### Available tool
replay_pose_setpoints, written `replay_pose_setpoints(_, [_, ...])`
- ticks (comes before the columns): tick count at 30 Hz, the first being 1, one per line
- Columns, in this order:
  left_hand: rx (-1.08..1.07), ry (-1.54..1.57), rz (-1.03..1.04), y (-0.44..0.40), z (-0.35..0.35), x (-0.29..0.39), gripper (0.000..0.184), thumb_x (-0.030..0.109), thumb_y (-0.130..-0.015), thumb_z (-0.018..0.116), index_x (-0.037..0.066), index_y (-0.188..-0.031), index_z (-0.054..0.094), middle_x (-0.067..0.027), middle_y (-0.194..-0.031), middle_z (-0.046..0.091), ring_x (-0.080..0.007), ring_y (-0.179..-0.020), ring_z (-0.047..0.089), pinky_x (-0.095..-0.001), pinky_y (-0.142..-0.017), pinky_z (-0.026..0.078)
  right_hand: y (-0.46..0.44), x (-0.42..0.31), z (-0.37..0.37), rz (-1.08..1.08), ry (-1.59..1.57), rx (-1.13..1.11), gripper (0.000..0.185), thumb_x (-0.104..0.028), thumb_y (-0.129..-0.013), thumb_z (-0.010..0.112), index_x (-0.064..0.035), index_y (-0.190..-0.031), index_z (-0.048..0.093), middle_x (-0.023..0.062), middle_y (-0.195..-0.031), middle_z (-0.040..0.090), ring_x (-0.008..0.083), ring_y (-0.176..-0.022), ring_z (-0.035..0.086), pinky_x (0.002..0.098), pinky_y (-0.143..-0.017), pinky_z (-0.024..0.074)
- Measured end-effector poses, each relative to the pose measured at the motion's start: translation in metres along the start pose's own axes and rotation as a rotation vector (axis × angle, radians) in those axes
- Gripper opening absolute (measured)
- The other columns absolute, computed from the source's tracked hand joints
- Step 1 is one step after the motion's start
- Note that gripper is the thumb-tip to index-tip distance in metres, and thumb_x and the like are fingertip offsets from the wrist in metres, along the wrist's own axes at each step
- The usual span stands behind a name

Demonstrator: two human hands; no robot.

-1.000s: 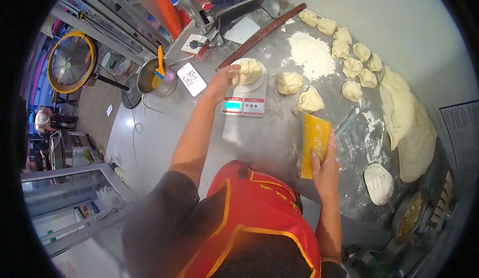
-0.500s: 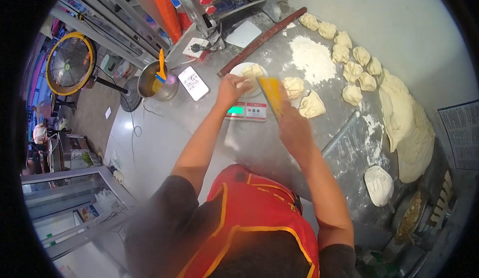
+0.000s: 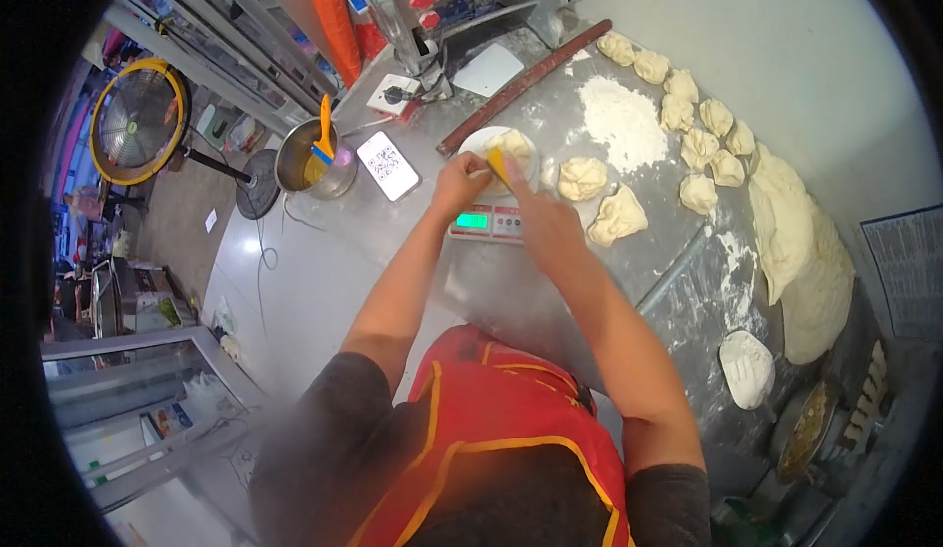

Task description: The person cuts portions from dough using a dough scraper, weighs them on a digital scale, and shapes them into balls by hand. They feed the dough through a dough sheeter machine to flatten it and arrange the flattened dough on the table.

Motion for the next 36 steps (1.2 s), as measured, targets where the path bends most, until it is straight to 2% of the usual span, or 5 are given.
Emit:
replay_pose_setpoints(22, [-0.777, 0.747, -0.495, 0.11, 0.144, 0.065, 0.017, 0.017, -0.092, 0.049, 0.005, -0.098, 0.06, -0.0035, -0.085, 0.06, -0.0061, -0.071, 0.056, -0.0177, -0.051, 0.044, 0.292, 0.177, -0.059, 0.703, -0.629, 0.427, 0.069, -0.005, -0.085, 0.053, -0.0099, -0.146, 0.02, 0.0259, -0.134, 0.044, 0.0378, -0.122, 0.047, 0.0372, -0.097, 0.041])
replay_pose_setpoints(28, [-1.025, 0.526, -0.056, 0.109, 0.317, 0.179, 0.026, 0.018, -0.089, 0.058, 0.003, -0.11, 0.058, -0.003, -0.081, 0.058, -0.0093, -0.064, 0.054, -0.0217, -0.055, 0.044, 0.382, 0.208, -0.083, 0.804, -0.636, 0.675, 0.067, -0.004, -0.085, 0.054, -0.0051, -0.144, 0.023, 0.0244, -0.132, 0.047, 0.0326, -0.119, 0.051, 0.0358, -0.098, 0.0401])
replay_pose_setpoints(32, [-0.731, 0.053, 1.139, 0.124, 0.418, 0.301, 0.032, 0.008, -0.084, 0.057, 0.001, -0.115, 0.055, -0.016, -0.103, 0.058, -0.0272, -0.099, 0.057, -0.0324, -0.084, 0.046, 0.451, 0.238, -0.088, 0.975, -0.637, 0.791, 0.063, -0.004, -0.084, 0.055, -0.0011, -0.141, 0.027, 0.0207, -0.131, 0.047, 0.0271, -0.119, 0.049, 0.0343, -0.098, 0.0388])
replay_pose_setpoints(34, [-0.995, 0.373, 0.008, 0.113, 0.487, 0.317, 0.034, 0.001, -0.082, 0.053, 0.001, -0.116, 0.054, -0.0234, -0.12, 0.052, -0.0371, -0.118, 0.046, -0.0371, -0.101, 0.037, 0.481, 0.254, -0.093, 1.04, -0.732, 0.872, 0.061, -0.004, -0.084, 0.056, 0.0003, -0.14, 0.029, 0.0184, -0.131, 0.046, 0.0245, -0.12, 0.047, 0.0336, -0.099, 0.0375])
replay_pose_setpoints(36, [-0.523, 0.231, 0.98, 0.11, 0.522, 0.384, 0.046, -0.001, -0.076, 0.05, 0.002, -0.122, 0.05, -0.0232, -0.127, 0.048, -0.0371, -0.12, 0.043, -0.0384, -0.098, 0.039, 0.514, 0.274, -0.093, 1.067, -0.701, 0.919, 0.061, -0.004, -0.085, 0.056, 0.0011, -0.139, 0.03, 0.0168, -0.13, 0.045, 0.0236, -0.118, 0.046, 0.033, -0.099, 0.0369])
Point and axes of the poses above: each hand's wrist, its own y-axis away from the middle knuckle, its own z-axis out of the palm, x = y × z, the point moved 10 cm from there along -y, towards the middle knuckle
